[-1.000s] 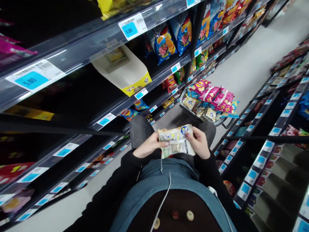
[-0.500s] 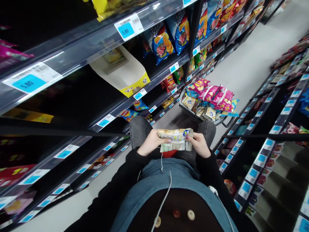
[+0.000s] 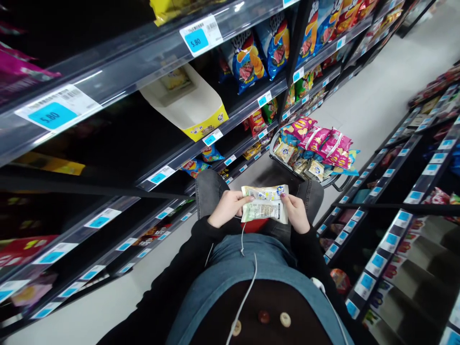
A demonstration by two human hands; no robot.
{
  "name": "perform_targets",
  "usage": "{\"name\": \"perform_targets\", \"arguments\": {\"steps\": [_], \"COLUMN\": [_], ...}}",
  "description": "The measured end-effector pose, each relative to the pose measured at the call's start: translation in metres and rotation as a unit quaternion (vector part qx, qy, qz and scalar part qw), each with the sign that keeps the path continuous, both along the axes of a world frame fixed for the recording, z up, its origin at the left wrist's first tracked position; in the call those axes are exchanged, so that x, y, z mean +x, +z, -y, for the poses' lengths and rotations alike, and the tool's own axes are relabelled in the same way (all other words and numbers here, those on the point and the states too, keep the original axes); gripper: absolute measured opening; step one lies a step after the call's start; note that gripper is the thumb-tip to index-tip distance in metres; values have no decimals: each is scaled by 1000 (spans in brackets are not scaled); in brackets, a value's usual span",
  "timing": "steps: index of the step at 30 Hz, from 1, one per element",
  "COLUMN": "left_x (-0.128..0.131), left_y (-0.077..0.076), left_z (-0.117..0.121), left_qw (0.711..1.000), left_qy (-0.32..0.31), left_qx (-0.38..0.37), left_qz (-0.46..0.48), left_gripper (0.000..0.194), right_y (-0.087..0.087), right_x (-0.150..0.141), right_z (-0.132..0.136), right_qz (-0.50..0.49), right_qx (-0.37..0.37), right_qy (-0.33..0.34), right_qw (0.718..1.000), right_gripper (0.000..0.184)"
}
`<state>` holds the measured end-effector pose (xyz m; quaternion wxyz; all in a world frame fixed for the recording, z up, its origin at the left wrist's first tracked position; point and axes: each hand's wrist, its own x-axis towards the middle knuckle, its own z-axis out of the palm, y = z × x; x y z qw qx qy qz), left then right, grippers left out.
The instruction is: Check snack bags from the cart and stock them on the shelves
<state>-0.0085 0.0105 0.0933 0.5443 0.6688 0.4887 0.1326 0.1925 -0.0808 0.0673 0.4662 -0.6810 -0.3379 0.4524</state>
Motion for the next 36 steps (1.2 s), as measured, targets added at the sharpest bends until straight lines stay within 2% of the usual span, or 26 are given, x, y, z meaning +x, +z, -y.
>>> {"name": "perform_targets", "arguments": {"steps": [4, 6, 8, 10, 12, 16, 18, 20, 22, 24, 26, 29, 33, 36], "left_x": [-4, -7, -10, -12, -13, -11, -7, 0, 6, 10, 11, 11, 13, 14], "left_y": [4, 6, 9, 11, 12, 10, 7, 4, 3, 2, 3, 4, 2, -2], "left_z": [1, 0, -2, -4, -5, -3, 0, 3, 6, 9, 11, 15, 17, 11], "left_qw": [996, 996, 998, 998, 994, 972, 959, 951, 940, 922, 910, 905, 904, 907], "left_qy": [-2, -14, -30, -42, -36, 57, 115, 173, 214, 232, 228, 244, 279, 284], "left_qx": [87, 87, 60, 18, -14, -90, -113, -92, -83, -120, -160, -163, -123, -117], "left_qz": [-15, -14, 2, 45, 101, 209, 234, 238, 254, 285, 307, 308, 299, 289], "left_gripper": [36, 29, 24, 28, 31, 28, 23, 15, 28, 42, 40, 23, 19, 20], "right_y": [-5, -3, 2, 7, 11, 13, 13, 12, 10, 9, 6, 2, 3, 10], "right_x": [12, 18, 23, 27, 29, 26, 18, 6, -4, -10, -10, -6, -2, 3], "right_z": [6, 9, 11, 12, 14, 16, 16, 14, 11, 9, 9, 11, 14, 9], "right_qz": [75, 90, 111, 138, 153, 99, 79, 75, 49, -3, -60, -104, -88, -66], "right_qx": [32, 39, 56, 88, 118, 159, 161, 151, 149, 154, 142, 113, 102, 89], "right_qy": [82, 129, 145, 135, 119, 97, 49, -30, -102, -138, -138, -133, -140, -88], "right_qw": [993, 987, 982, 977, 974, 978, 983, 985, 982, 978, 978, 979, 981, 990], "right_gripper": [43, 33, 24, 21, 27, 32, 23, 10, 16, 27, 37, 35, 28, 28]}}
